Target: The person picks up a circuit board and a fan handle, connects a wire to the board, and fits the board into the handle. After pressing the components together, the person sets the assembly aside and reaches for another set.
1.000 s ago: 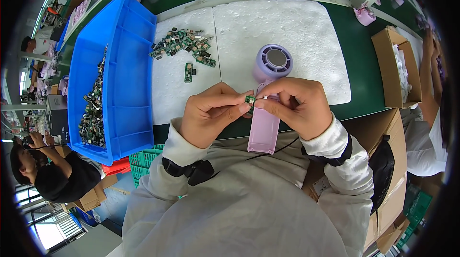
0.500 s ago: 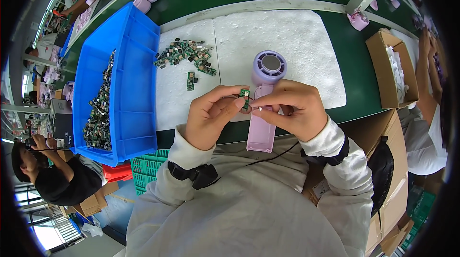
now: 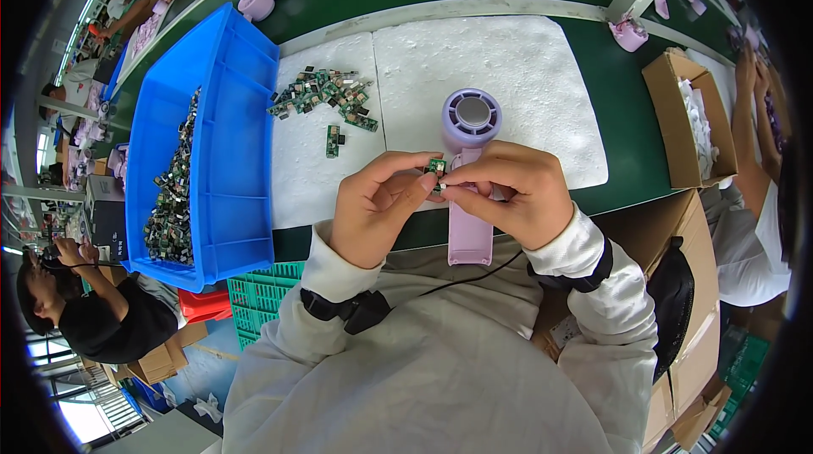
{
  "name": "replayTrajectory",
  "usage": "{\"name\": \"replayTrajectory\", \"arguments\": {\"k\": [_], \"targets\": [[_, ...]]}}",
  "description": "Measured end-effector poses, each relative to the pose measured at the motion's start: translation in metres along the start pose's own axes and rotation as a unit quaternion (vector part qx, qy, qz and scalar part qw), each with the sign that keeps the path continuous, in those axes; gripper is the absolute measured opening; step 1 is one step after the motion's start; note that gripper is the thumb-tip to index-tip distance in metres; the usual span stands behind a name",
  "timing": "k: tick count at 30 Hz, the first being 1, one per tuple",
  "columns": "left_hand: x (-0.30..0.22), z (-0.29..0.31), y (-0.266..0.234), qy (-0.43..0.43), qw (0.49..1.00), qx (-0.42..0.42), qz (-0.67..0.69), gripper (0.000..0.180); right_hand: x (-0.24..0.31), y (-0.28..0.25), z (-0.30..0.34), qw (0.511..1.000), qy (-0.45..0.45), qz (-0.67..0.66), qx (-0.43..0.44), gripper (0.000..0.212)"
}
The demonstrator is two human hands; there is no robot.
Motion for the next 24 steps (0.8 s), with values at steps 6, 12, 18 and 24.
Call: {"name": "replayTrajectory", "arguments": {"k": [6,12,18,24], "targets": [[0.0,0.0,0.003,0.021,1.0,0.008,-0.018,0.027,0.0,0.001,0.0,1.0,0.002,0.0,0.014,0.018],[-0.003,0.0,0.007,0.034,0.999,0.005,-0.04,0.027,0.002,0.003,0.001,0.999,-0.027,0.015,0.014,0.016],[0.0,0.001,0.009,0.051,0.997,0.013,-0.059,0.028,-0.002,-0.007,0.002,0.997,0.025,0.074,-0.024,0.016],[-0.003,0.01,0.014,0.121,0.973,-0.013,-0.198,0.031,0.005,-0.007,0.003,0.991,-0.046,0.112,-0.051,0.018]]}}
Point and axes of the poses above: each hand's wrist, its own z-axis away from the middle knuckle, its own y-axis out of the palm, x = y × z, the point moved 7 cm from there along -z, towards the middle knuckle, and after that the axes turned 8 degrees about z, right-handed, at the moved point
